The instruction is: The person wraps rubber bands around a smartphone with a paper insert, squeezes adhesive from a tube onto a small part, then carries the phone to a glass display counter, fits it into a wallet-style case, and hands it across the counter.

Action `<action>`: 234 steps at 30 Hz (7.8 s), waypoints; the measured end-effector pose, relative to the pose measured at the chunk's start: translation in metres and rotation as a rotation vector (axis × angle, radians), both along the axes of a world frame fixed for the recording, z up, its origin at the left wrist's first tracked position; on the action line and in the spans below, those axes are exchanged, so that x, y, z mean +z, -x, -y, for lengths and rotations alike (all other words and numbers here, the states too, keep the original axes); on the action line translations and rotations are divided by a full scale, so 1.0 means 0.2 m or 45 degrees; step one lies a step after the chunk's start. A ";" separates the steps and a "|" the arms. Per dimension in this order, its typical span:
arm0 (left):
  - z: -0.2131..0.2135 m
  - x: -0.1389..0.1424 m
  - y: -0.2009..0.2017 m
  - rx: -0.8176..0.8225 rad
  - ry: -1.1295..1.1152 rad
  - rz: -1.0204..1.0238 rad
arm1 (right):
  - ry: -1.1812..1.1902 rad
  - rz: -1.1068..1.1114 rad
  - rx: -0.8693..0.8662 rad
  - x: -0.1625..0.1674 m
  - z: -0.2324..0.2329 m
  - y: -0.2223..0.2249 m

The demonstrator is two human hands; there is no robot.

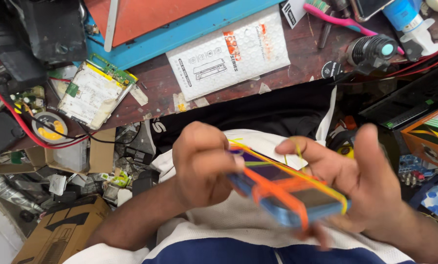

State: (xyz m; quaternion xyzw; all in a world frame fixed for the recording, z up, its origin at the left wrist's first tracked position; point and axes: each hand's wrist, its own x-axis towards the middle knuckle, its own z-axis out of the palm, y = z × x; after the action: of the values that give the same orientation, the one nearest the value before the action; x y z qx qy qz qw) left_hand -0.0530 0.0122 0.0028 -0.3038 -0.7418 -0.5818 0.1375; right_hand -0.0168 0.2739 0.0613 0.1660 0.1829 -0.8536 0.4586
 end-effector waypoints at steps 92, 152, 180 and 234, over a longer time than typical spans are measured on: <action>-0.12 0.12 0.26 -0.253 0.522 0.715 | -1.402 -2.225 0.449 -0.17 -0.08 0.05; -0.23 0.08 -0.03 -0.051 -0.135 1.162 | -1.355 -1.052 -0.157 -0.26 -0.02 -0.08; -0.22 -0.13 -0.08 -0.467 -0.580 1.495 | -1.228 -1.210 -0.124 -0.15 0.02 -0.04; -0.07 0.11 -0.29 -0.092 -0.169 0.959 | -1.091 -0.998 -0.225 -0.27 0.11 -0.19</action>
State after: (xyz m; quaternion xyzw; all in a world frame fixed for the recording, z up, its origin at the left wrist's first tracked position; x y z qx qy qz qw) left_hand 0.0050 0.0263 0.0254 -0.0854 -0.6899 -0.7039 -0.1458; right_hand 0.0219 0.2517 0.0065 0.0233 0.6530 -0.7363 0.1758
